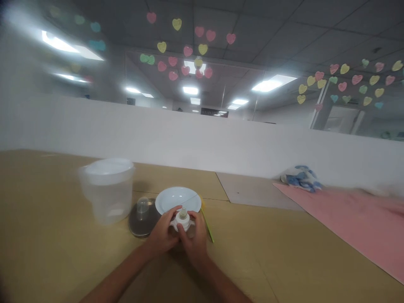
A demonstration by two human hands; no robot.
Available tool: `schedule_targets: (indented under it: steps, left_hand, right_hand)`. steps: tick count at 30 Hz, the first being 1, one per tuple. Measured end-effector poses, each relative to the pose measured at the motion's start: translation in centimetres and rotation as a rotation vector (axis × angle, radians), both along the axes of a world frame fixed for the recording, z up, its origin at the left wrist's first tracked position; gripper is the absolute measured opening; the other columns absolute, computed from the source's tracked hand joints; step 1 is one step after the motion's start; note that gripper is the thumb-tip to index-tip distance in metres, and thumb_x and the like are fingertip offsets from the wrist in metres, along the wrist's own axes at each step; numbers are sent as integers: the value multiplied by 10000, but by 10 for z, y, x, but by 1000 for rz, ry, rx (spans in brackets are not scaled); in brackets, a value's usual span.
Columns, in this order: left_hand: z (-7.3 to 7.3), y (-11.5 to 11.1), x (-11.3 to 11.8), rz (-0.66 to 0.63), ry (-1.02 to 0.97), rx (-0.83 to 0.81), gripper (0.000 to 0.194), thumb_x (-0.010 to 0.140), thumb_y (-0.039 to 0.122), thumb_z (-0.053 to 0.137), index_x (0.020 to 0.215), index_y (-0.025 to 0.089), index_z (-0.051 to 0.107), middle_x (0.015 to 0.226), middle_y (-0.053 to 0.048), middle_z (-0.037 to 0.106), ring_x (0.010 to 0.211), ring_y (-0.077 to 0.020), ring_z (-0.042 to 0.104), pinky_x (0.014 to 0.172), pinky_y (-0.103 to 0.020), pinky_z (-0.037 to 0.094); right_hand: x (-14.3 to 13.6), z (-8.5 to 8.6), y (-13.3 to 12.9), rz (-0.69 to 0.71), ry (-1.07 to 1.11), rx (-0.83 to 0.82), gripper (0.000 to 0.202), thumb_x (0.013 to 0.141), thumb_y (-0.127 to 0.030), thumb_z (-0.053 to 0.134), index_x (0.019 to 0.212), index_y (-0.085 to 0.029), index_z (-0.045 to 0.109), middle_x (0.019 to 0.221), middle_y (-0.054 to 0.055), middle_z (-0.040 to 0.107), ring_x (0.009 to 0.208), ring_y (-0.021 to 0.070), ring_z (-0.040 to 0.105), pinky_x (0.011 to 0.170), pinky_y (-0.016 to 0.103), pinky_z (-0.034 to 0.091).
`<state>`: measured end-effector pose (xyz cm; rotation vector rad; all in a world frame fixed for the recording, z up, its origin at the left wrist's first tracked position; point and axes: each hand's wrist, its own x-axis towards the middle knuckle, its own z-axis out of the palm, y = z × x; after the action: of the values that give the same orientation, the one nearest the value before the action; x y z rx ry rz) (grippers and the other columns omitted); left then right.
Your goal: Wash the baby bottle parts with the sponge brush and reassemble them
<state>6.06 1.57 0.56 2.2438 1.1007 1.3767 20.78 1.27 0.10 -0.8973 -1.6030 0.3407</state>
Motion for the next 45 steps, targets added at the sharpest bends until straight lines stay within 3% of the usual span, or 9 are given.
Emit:
schedule_targets:
  steps: [5, 11, 14, 20, 26, 31, 36, 39, 45]
  left_hand:
    - [6, 1, -22, 10, 134, 265, 539, 764, 351, 555, 1258, 190, 414, 1172, -114, 563, 1032, -268, 525, 889, -408, 404]
    - [12, 20, -54, 589, -74, 323, 262, 868, 258, 404, 1085, 186, 531, 1047, -85, 600, 1003, -249, 523, 899, -404, 391]
    - [3, 37, -68, 699, -5, 246, 313, 862, 220, 374, 1128, 127, 512, 1101, -131, 558, 1054, -267, 490, 926, -420, 393]
    - [-18, 51, -77, 745, 345, 23, 287, 757, 94, 456, 1009, 120, 589, 1174, -144, 520, 1126, -277, 454, 981, -417, 358]
    - [-11, 45, -73, 802, 373, -79, 357, 710, 55, 485, 1034, 160, 593, 1042, -112, 532, 1007, -248, 501, 882, -378, 392]
    - [-10, 41, -68, 847, 419, -206, 482, 685, 70, 553, 1159, 155, 519, 1214, -142, 442, 1149, -275, 423, 930, -373, 346]
    - [-7, 38, -66, 819, 449, -285, 530, 667, 15, 541, 1175, 157, 489, 1174, -142, 491, 1026, -253, 525, 870, -356, 396]
    - [2, 35, -63, 854, 374, -221, 452, 778, 176, 527, 1212, 96, 429, 1102, -162, 485, 1009, -260, 525, 851, -360, 419]
    - [24, 20, -51, 846, -67, 239, 541, 816, 441, 506, 1221, 101, 387, 1042, -136, 442, 971, -288, 515, 820, -445, 455]
  right_hand:
    - [0, 0, -1, 0, -10, 14, 317, 797, -373, 577, 1058, -207, 508, 1021, 78, 592, 938, 219, 571, 810, 356, 479]
    - [0, -1, 0, -29, -43, -16, 309, 808, -386, 559, 1052, -204, 505, 1014, 73, 590, 931, 216, 564, 808, 358, 468]
    - [-1, -2, 1, -25, -52, -18, 310, 815, -381, 550, 1065, -205, 497, 1022, 75, 590, 938, 217, 560, 812, 360, 464]
    - [-1, -1, 1, -26, -71, -20, 314, 816, -386, 548, 1064, -201, 499, 1010, 75, 602, 925, 215, 571, 794, 348, 475]
    - [0, -1, 1, -26, -103, 11, 314, 828, -373, 534, 1078, -186, 498, 1019, 81, 606, 929, 208, 576, 796, 335, 476]
    - [1, -2, 2, -15, -104, 2, 312, 832, -370, 532, 1081, -187, 493, 1024, 80, 604, 935, 209, 575, 801, 335, 474]
    - [1, -3, 2, -5, -101, -4, 315, 833, -351, 538, 1099, -191, 486, 1049, 82, 597, 958, 206, 564, 826, 340, 466]
    - [1, -3, 2, -3, -92, -3, 321, 832, -353, 538, 1104, -189, 486, 1048, 82, 597, 951, 205, 566, 817, 334, 470]
    - [1, -1, 2, 1, -117, 23, 305, 834, -347, 533, 1093, -192, 487, 1031, 75, 599, 941, 201, 568, 811, 322, 465]
